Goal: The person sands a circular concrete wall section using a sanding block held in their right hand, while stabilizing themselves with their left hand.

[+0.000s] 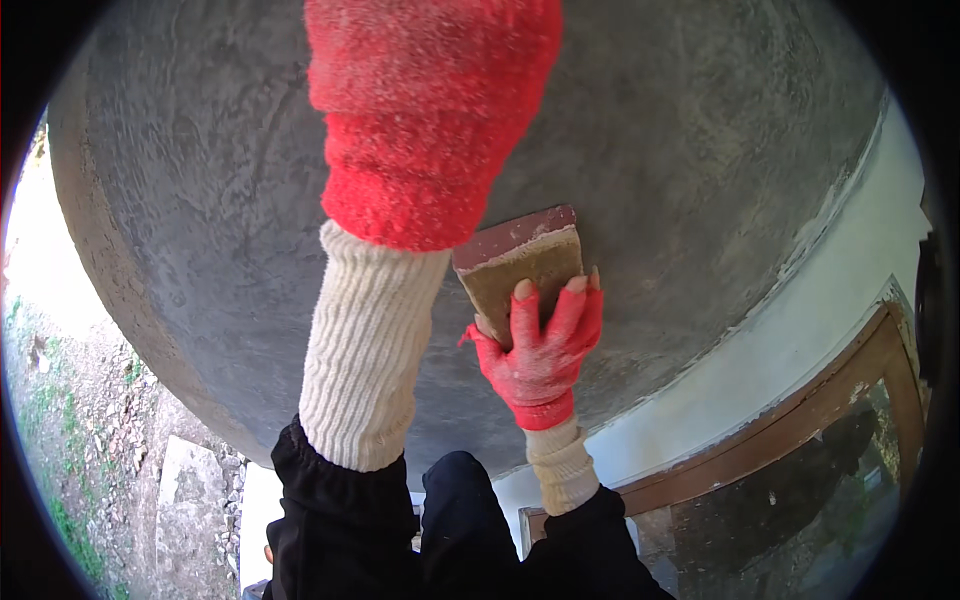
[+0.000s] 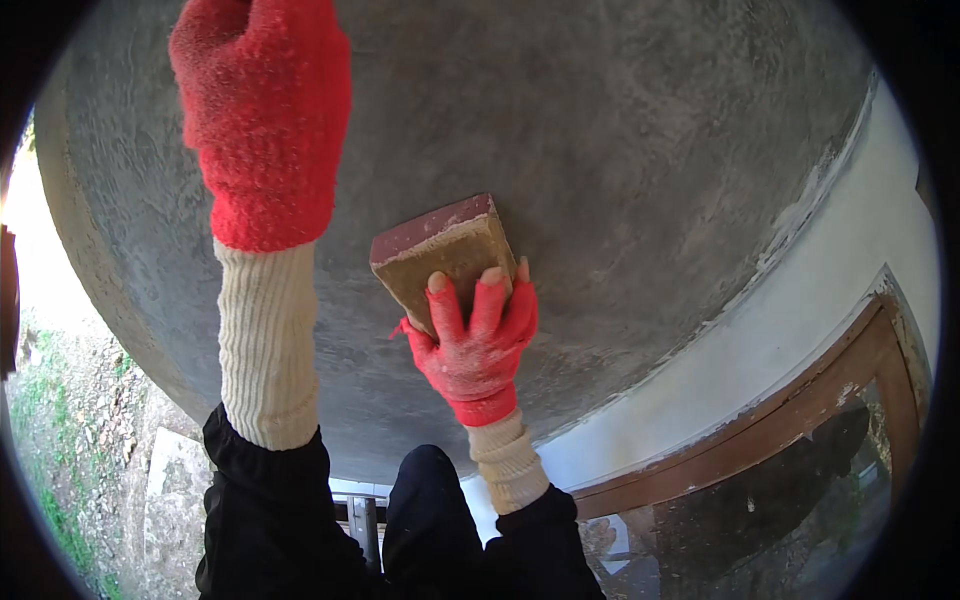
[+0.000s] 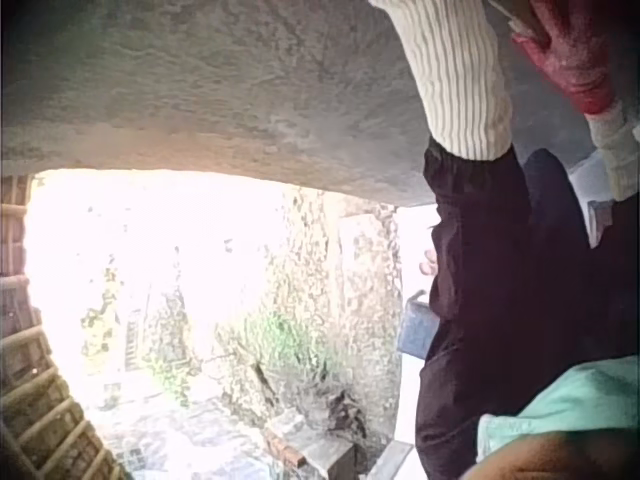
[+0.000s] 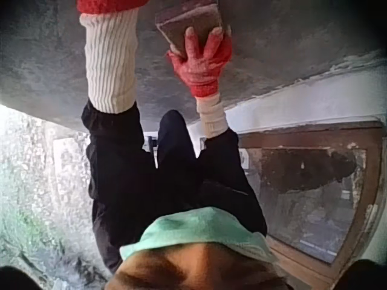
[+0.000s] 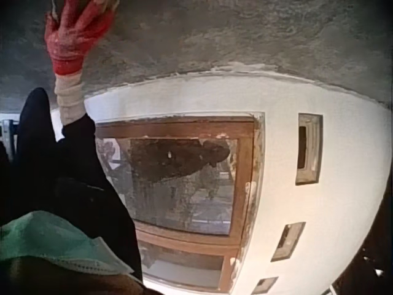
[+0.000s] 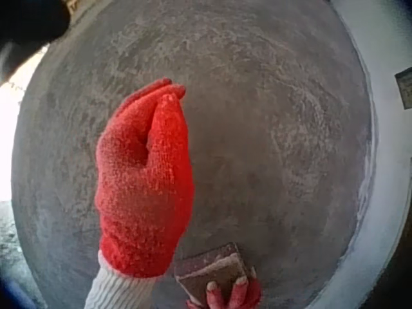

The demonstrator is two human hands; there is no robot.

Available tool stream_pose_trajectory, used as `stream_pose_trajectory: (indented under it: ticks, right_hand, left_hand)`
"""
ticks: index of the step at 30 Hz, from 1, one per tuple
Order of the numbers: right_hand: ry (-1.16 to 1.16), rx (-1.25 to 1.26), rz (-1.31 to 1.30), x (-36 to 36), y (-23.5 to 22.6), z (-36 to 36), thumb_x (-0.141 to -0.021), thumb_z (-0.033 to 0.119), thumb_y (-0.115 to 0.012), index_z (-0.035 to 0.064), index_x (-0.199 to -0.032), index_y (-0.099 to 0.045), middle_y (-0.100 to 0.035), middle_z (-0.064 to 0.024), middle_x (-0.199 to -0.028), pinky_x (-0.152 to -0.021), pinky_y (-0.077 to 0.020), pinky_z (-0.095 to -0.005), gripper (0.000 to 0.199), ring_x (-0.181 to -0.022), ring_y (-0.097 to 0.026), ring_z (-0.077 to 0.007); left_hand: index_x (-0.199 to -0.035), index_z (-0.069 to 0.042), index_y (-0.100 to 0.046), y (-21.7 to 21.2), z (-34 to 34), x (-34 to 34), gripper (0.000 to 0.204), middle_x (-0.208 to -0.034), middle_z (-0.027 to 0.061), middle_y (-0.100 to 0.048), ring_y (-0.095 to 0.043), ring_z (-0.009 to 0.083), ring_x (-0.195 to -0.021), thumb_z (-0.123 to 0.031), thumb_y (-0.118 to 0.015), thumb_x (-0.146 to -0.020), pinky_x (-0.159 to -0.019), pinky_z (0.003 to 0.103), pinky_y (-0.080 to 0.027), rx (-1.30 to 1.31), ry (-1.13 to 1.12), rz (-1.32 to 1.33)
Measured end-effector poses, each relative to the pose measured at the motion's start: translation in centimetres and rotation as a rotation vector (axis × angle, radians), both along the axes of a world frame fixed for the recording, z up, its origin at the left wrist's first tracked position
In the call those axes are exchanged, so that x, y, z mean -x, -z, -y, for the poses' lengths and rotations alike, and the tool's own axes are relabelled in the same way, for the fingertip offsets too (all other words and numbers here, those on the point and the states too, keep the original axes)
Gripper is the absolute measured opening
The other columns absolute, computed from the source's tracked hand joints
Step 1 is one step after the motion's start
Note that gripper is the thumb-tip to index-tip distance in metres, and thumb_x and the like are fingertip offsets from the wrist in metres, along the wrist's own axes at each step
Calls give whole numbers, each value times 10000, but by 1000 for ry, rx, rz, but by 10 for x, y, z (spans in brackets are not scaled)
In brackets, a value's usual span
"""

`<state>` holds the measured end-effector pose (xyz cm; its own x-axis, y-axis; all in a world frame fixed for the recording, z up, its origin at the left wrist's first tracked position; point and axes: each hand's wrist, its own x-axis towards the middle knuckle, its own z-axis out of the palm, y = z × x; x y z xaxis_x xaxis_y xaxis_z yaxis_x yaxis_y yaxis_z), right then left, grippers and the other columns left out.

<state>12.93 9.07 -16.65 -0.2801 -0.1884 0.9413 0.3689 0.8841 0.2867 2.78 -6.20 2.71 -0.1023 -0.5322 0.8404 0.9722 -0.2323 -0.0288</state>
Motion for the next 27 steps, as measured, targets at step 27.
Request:
stream_pose_trajectory:
  ticks: [27]
  right_hand:
    - [169, 517, -454, -98, -30, -116, -920, 426, -615, 70, -1557, -219, -189, -271, -1577, -1148, -267, -523, 831, -1432, -260, -429]
  left_hand:
    - [-1106, 27, -659, 15, -41, 14, 237, -1214, 205, -632, -582, 346, -1162, -91, -520, -955, -986, 415, -461, 31, -204, 79]
